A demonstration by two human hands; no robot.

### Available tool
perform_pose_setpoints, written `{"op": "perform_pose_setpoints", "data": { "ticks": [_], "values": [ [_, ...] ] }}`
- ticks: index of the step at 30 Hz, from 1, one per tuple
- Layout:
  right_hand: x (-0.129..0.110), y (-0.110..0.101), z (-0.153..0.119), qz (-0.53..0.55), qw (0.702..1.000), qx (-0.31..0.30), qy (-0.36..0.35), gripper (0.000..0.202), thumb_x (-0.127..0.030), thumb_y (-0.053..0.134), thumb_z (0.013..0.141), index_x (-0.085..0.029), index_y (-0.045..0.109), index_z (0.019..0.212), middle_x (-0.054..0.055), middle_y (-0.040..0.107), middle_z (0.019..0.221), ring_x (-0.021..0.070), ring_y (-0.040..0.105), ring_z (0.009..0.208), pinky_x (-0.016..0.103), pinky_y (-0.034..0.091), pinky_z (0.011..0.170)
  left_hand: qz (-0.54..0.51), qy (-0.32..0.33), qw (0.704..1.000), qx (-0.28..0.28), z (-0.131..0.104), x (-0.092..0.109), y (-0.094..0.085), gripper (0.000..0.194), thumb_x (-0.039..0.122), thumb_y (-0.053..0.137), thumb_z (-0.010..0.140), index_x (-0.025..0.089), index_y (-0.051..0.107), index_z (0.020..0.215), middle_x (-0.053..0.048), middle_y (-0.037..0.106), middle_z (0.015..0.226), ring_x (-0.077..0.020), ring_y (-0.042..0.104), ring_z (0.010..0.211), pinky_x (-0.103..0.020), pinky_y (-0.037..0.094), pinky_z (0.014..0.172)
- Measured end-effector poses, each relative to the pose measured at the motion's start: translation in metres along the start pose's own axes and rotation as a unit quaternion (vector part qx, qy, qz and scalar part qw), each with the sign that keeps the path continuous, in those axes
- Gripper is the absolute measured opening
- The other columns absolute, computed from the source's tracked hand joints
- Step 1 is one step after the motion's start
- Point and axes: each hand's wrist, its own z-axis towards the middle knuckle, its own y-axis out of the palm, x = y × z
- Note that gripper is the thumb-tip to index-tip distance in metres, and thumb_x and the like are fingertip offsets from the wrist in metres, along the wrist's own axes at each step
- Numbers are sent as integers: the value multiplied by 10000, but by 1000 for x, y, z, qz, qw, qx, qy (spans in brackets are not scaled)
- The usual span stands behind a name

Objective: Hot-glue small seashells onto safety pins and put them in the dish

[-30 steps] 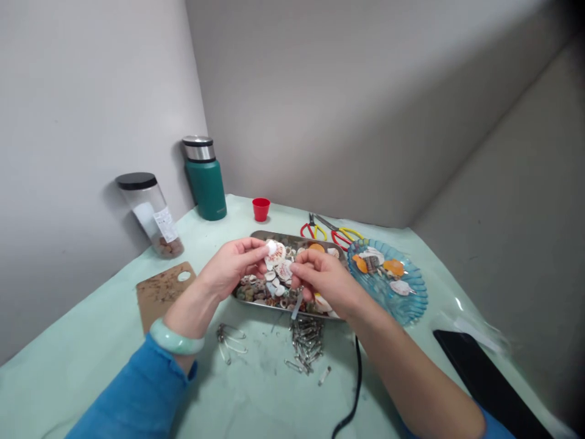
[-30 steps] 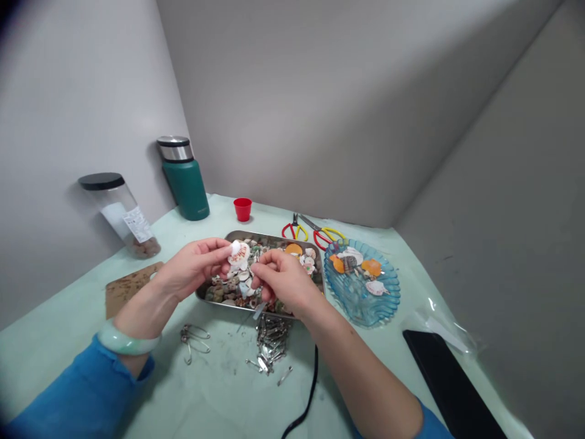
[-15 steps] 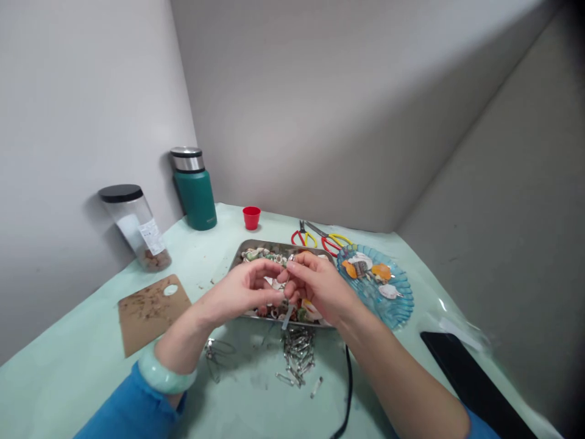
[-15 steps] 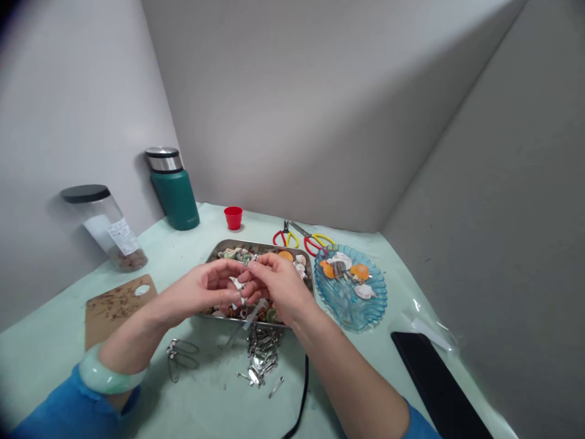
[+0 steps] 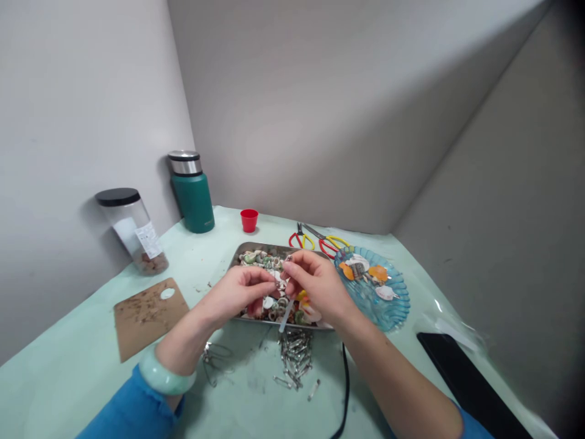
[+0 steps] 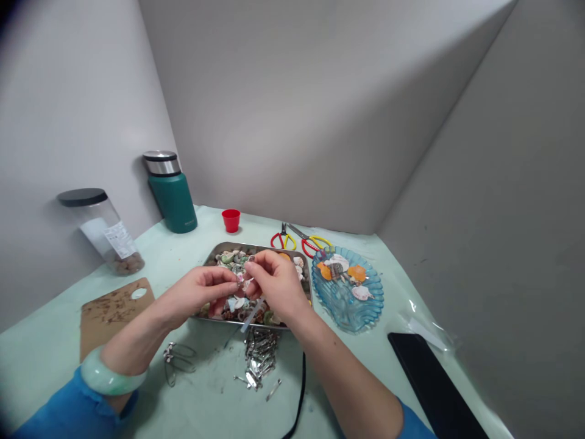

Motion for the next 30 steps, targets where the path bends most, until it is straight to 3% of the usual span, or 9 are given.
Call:
{"op": "perform_pose_setpoints", "data": {
  "ticks": [4,8,11,13,15,18,23,30],
  "values": [
    [1,0,-4,-159,981,26,-104,120,-286,508,839,-187,552,787,-51,527,531,94,515,489,204,415,509,-22,0,1000,-15,0,-1,0,200,327,595,750,158,612,856,-27,673,758,-63,507,411,-205,382,409],
    [2,-3,-7,-369,896,37,-246,128,-208,486,860,-181,611,847,11,612,732,120,547,671,234,398,656,-52,11,999,-14,0,0,-1,207,316,593,759,161,558,892,-8,655,698,-65,514,404,-195,377,399],
    [2,-7,-5,-446,853,56,-266,149,-198,476,861,-171,621,851,43,632,815,141,551,731,254,387,693,-93,45,994,22,1,0,-3,196,319,581,769,163,541,879,9,620,690,-66,515,427,-199,390,409],
    [3,-8,-3,-417,878,82,-218,141,-225,486,851,-175,610,806,25,622,738,137,554,668,251,399,652,-132,60,987,63,2,0,-5,180,304,563,777,157,548,879,6,600,710,-80,539,485,-216,424,446],
    [3,-8,-1,-317,934,93,-139,133,-269,504,833,-182,581,768,-10,588,628,120,546,558,233,414,571,-168,62,980,84,3,1,-7,164,272,544,779,150,557,887,-11,601,743,-107,573,564,-246,461,502],
    [3,-4,1,-137,987,74,-39,145,-320,536,799,-185,545,747,-41,550,529,105,531,461,210,424,475,-163,55,983,56,1,2,-6,164,241,566,762,150,568,898,-29,626,781,-138,602,648,-288,494,590],
    [4,4,0,-20,999,39,7,177,-337,587,763,-172,536,724,-43,548,485,90,516,435,202,448,459,-74,33,997,6,-1,0,3,174,301,634,750,154,560,808,-21,656,659,-121,595,597,-266,480,600],
    [7,4,-1,-29,1000,-5,-10,129,-290,578,775,-181,631,817,-31,567,608,82,515,506,197,435,481,-133,54,990,1,1,-4,2,180,328,579,811,153,544,793,-22,659,719,-115,626,616,-248,484,591]
  ]
}}
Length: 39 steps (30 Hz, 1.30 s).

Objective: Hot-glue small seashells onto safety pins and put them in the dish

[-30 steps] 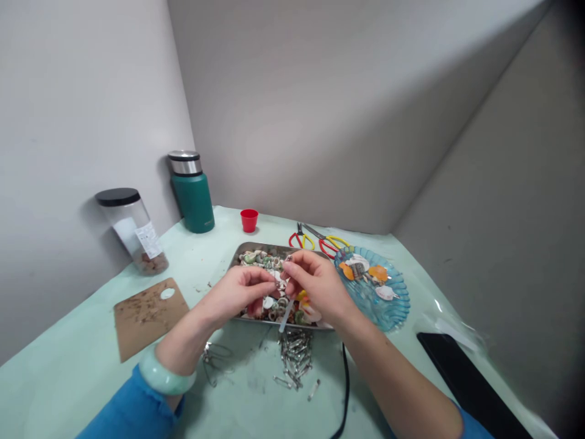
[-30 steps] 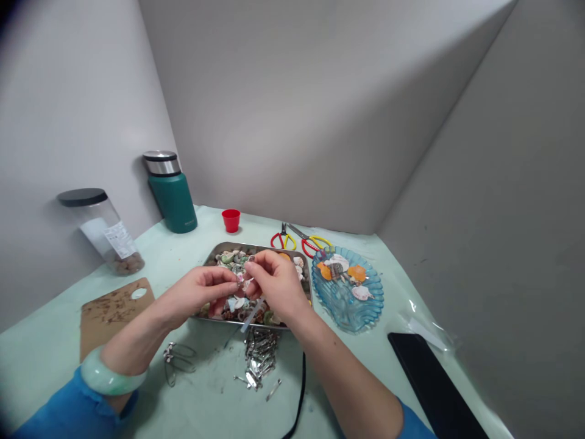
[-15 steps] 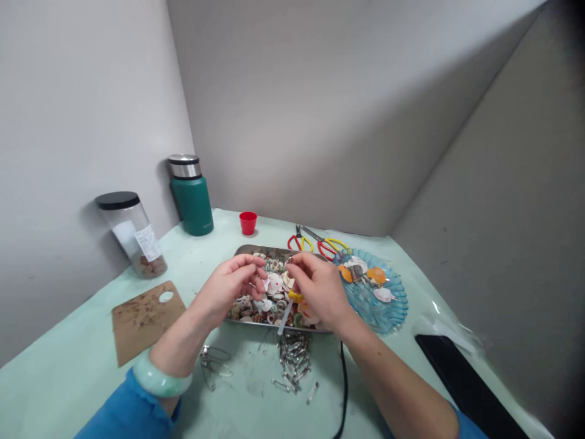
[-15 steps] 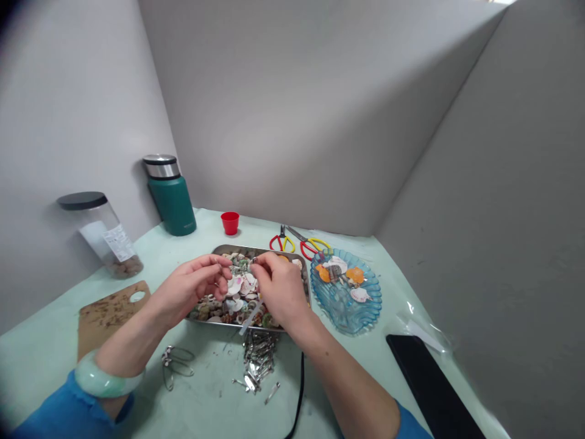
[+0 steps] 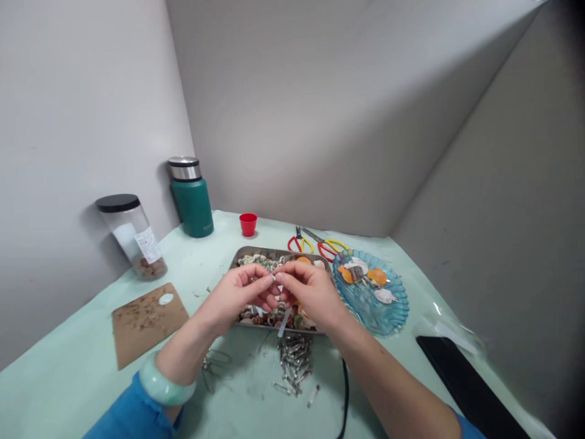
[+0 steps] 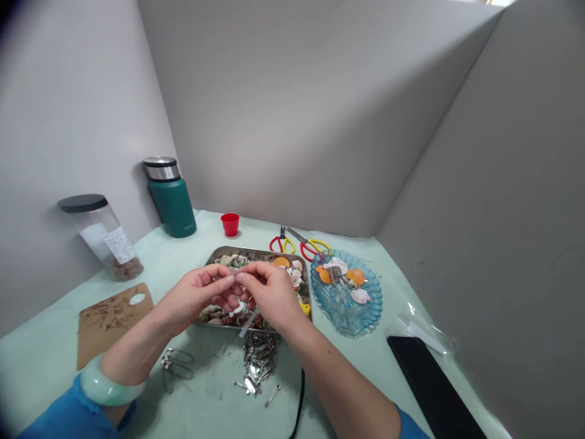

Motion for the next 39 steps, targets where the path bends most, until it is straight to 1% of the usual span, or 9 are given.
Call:
{"op": "perform_pose_setpoints", "data": {
  "ticks": [3,7,10,13,18,24,30,36,39],
  "values": [
    [-4,-1,-1,-47,999,1,-18,162,-276,552,796,-181,663,866,-26,564,614,74,479,502,188,394,469,-35,-6,999,-20,-1,1,-2,177,315,578,815,142,555,783,-27,658,744,-110,631,606,-240,490,580],
    [-10,-1,-3,-59,997,-45,-31,194,-259,552,799,-177,670,931,-10,584,673,85,497,571,195,403,511,-106,-33,992,-56,-3,0,-4,184,271,637,771,141,523,709,-42,675,776,-105,632,576,-230,499,545],
    [-10,0,-3,-45,996,-69,-40,207,-250,545,806,-186,658,966,-10,579,691,82,491,570,194,397,511,-108,-35,993,-40,-2,-1,-3,192,262,652,758,143,508,714,-26,668,711,-96,619,527,-212,489,502],
    [-7,1,-3,-49,996,-50,-51,169,-235,532,809,-186,661,908,-22,555,653,67,452,516,184,369,478,-87,-27,996,-17,-2,-1,0,193,260,656,754,151,497,751,-2,649,643,-96,609,500,-211,484,492],
    [-6,-1,-2,-77,996,9,-48,124,-263,552,796,-162,620,781,-35,521,589,62,438,460,184,354,440,-70,-36,997,-23,-1,1,2,205,260,670,737,146,535,842,-11,662,691,-106,626,553,-228,500,543],
    [-4,-1,-3,-155,984,38,-84,129,-271,530,812,-181,607,762,-30,547,615,76,468,501,189,355,464,-20,-30,999,6,2,-4,-1,196,252,683,714,155,560,832,-4,669,655,-106,614,511,-229,492,514],
    [-4,1,-5,-211,971,20,-114,152,-239,505,831,-183,601,728,-19,579,657,89,497,558,195,366,512,-12,-65,998,7,1,-3,-2,224,257,716,671,159,545,777,1,670,633,-98,604,478,-219,486,490],
    [-2,4,-6,-239,958,39,-155,150,-177,502,825,-181,592,705,-3,607,732,112,528,672,209,387,601,-13,-78,997,10,0,-3,-2,239,265,724,660,161,525,743,6,666,620,-101,612,484,-221,497,493],
    [-2,5,-6,-253,950,41,-180,171,-144,499,821,-180,580,675,-8,596,709,113,523,686,213,380,630,-13,-87,996,18,2,-5,-1,250,263,732,648,160,516,723,5,665,614,-107,616,484,-217,494,480]
  ]
}}
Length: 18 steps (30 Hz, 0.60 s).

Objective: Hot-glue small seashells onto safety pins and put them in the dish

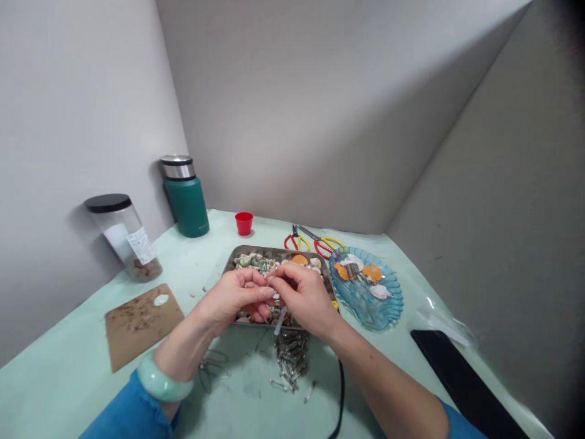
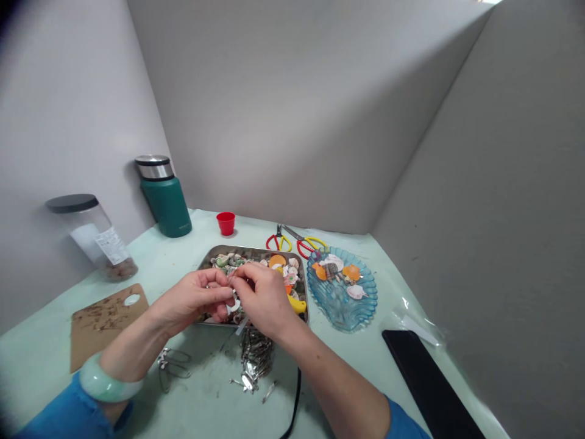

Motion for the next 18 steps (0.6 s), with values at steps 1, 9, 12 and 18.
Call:
{"op": "perform_pose_setpoints", "data": {
  "ticks": [1,9,12,18],
  "values": [
    [0,0,0,-6,1000,1,-7,174,-134,503,817,-178,575,664,-12,589,697,111,519,683,213,376,636,0,-2,1000,2,1,-1,0,253,262,733,646,160,512,716,4,665,611,-107,617,481,-214,492,475],
    [-1,-2,-1,-56,998,-4,-23,190,-99,504,801,-171,544,630,-19,544,658,102,487,650,215,348,621,-18,-23,1000,-6,2,-4,0,254,275,729,660,152,511,702,-12,675,615,-107,616,468,-205,490,449],
    [-2,-2,-1,-60,998,-7,-23,189,-116,504,810,-170,555,636,-14,553,663,104,487,647,218,350,622,-31,-33,999,-11,2,-4,-1,258,278,735,654,148,518,703,-17,676,618,-102,612,465,-195,485,442],
    [-6,-3,0,-50,999,-5,-14,176,-138,491,821,-174,585,677,3,589,716,120,519,707,228,376,658,-61,-19,998,-24,2,-5,-1,244,282,723,678,144,524,711,-20,676,629,-91,605,462,-186,487,438]
  ]
}}
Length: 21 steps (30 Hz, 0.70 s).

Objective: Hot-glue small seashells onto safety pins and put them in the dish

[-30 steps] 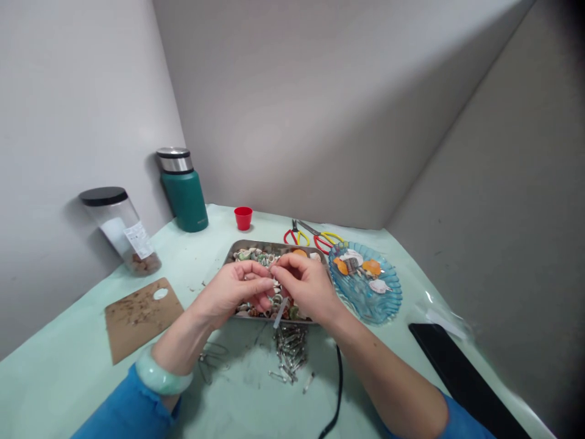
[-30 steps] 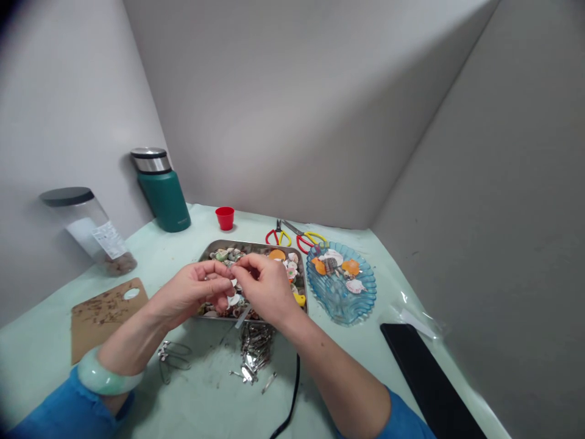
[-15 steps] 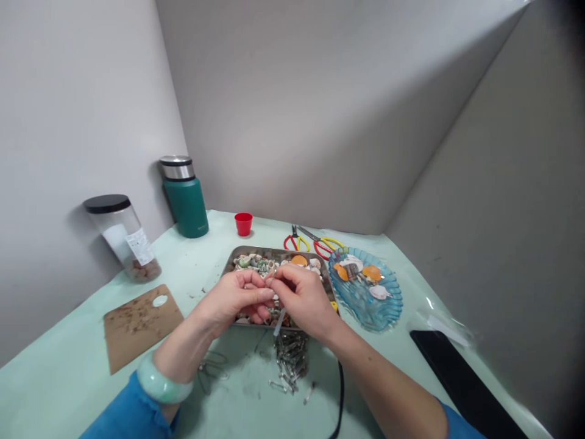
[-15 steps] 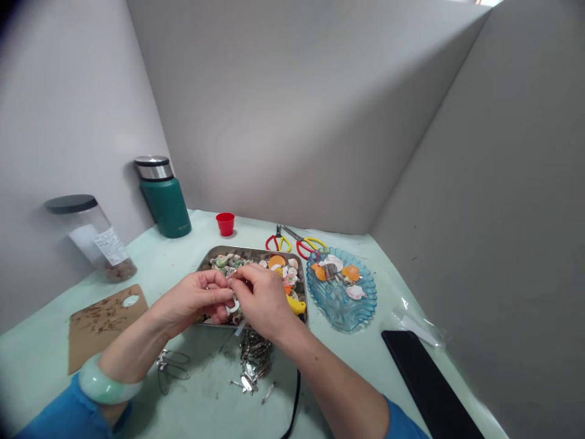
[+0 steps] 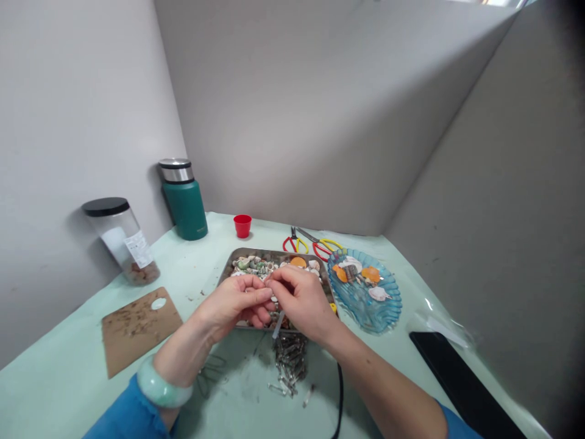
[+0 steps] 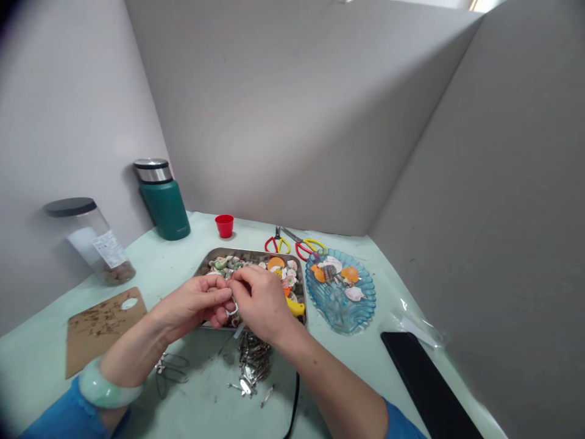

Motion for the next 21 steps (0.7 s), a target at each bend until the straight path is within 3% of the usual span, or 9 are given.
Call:
{"op": "perform_pose_setpoints", "data": {
  "ticks": [21],
  "values": [
    [6,4,-1,63,997,9,48,128,-185,477,819,-188,581,743,-10,570,710,117,506,671,213,386,600,-54,11,998,-10,-3,4,4,211,294,706,708,129,576,690,-29,678,676,-77,603,470,-167,494,443]
  ]
}}
